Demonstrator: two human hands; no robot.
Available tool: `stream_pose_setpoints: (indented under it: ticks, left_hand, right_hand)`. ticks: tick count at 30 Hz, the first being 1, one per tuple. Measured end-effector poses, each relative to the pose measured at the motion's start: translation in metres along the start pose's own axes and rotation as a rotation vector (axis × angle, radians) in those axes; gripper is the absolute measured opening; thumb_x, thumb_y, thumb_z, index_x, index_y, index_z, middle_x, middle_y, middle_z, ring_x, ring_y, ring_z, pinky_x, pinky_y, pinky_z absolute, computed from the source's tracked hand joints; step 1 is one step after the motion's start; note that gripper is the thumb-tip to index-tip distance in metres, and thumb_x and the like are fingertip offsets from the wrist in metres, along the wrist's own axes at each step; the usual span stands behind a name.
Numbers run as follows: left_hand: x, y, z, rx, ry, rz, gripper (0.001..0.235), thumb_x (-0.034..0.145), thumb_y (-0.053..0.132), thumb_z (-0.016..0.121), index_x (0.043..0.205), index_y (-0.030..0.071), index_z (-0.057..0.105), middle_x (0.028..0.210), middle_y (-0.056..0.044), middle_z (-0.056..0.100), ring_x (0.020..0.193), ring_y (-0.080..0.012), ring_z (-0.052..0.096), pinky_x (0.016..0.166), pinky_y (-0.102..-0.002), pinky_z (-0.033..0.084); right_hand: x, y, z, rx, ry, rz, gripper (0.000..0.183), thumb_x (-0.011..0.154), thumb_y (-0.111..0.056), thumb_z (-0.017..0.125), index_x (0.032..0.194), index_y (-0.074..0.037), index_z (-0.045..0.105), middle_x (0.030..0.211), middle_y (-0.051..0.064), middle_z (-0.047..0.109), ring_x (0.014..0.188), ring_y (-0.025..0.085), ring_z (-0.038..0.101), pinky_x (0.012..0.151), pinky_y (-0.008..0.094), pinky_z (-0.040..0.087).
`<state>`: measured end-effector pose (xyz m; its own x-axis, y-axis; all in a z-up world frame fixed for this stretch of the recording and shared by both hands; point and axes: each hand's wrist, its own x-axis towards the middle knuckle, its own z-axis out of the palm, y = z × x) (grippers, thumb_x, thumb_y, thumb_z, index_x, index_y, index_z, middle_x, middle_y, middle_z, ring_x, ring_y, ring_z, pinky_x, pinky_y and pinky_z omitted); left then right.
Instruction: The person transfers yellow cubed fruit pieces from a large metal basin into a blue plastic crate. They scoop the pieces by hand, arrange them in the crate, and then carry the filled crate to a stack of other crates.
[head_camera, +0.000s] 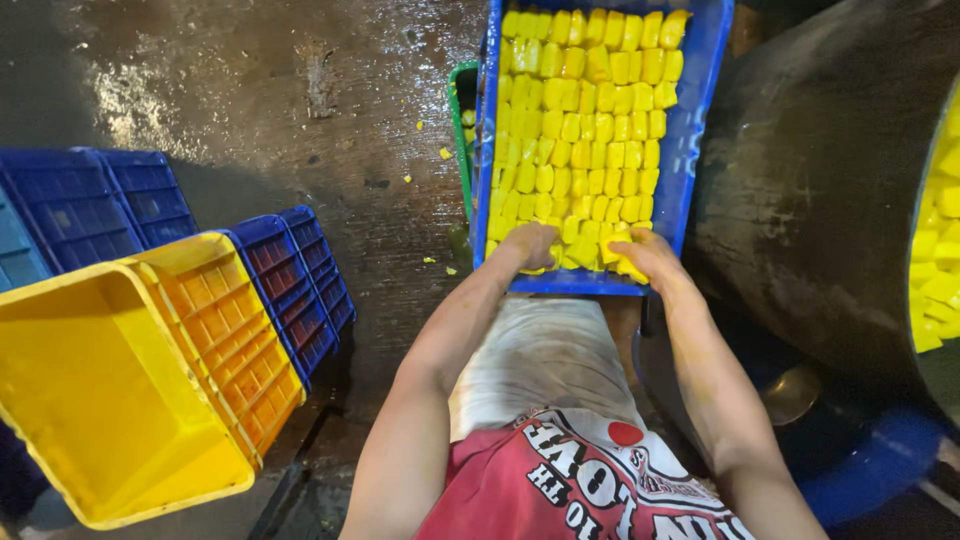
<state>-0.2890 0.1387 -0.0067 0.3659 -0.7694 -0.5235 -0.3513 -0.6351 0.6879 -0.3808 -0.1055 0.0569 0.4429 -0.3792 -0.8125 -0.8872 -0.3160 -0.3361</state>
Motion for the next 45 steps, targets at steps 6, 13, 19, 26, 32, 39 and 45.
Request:
stream_pose_setpoints:
  ticks: [6,13,19,26,32,39,45]
  left_hand:
    - [0.014,0.015,0.005,0.226,-0.069,-0.036,0.029,0.086,0.025,0.07,0.111,0.013,0.078,0.119,-0.017,0.075,0.111,-0.0359,0.072,0.093,-0.048,0.059]
    - [-0.031,-0.02,-0.005,-0.391,0.108,-0.472,0.055,0.081,0.043,0.078,0.119,0.005,0.066,0.117,-0.025,0.068,0.112,-0.0384,0.065,0.098,-0.045,0.052]
    - [-0.041,-0.014,-0.01,-0.138,0.382,-0.225,0.04,0.074,0.016,0.074,0.112,0.003,0.068,0.113,-0.024,0.067,0.106,-0.0438,0.064,0.094,-0.049,0.053]
    - [-0.095,0.008,-0.007,-0.07,0.381,-0.041,0.019,0.091,0.016,0.068,0.107,0.006,0.067,0.111,-0.021,0.064,0.106,-0.0437,0.063,0.091,-0.051,0.053]
    - [-0.06,0.027,-0.003,0.049,0.275,-0.528,0.045,0.086,0.032,0.072,0.118,0.003,0.058,0.117,-0.025,0.055,0.102,-0.043,0.064,0.084,-0.048,0.057]
    - [-0.037,0.025,0.028,0.214,0.375,-0.27,0.031,0.09,0.022,0.063,0.117,0.007,0.062,0.121,-0.02,0.058,0.107,-0.0395,0.064,0.088,-0.052,0.054]
    - [0.036,0.049,0.042,0.499,0.221,0.332,0.025,0.092,0.021,0.055,0.112,0.015,0.067,0.121,-0.012,0.062,0.12,-0.0346,0.059,0.091,-0.048,0.053]
  right_hand:
    - [-0.008,0.002,0.003,0.183,-0.04,0.022,0.075,0.081,-0.028,0.079,0.147,-0.003,0.052,0.137,0.015,0.064,0.121,0.023,0.063,0.097,0.036,0.051]
    - [-0.014,0.008,-0.011,0.04,-0.016,0.008,0.073,0.081,-0.026,0.081,0.144,0.0,0.055,0.133,0.019,0.066,0.117,0.025,0.064,0.095,0.037,0.052]
    - [-0.008,0.002,-0.008,0.163,-0.107,0.045,0.073,0.08,-0.026,0.077,0.145,-0.003,0.055,0.129,0.02,0.069,0.109,0.032,0.069,0.088,0.042,0.055]
    - [-0.02,0.014,-0.023,0.168,-0.076,-0.061,0.073,0.082,-0.027,0.081,0.146,-0.004,0.055,0.128,0.016,0.066,0.114,0.023,0.063,0.093,0.036,0.05]
    - [-0.031,0.012,-0.026,0.217,-0.079,-0.046,0.073,0.081,-0.027,0.08,0.145,-0.003,0.054,0.127,0.015,0.067,0.109,0.023,0.065,0.087,0.035,0.052]
    - [-0.046,0.011,-0.031,0.321,-0.109,-0.022,0.071,0.081,-0.025,0.079,0.144,-0.004,0.056,0.119,0.017,0.068,0.1,0.024,0.065,0.08,0.037,0.051]
    - [-0.023,0.017,-0.025,0.228,-0.073,-0.02,0.072,0.08,-0.026,0.082,0.143,-0.004,0.054,0.116,0.016,0.069,0.099,0.023,0.067,0.078,0.036,0.054]
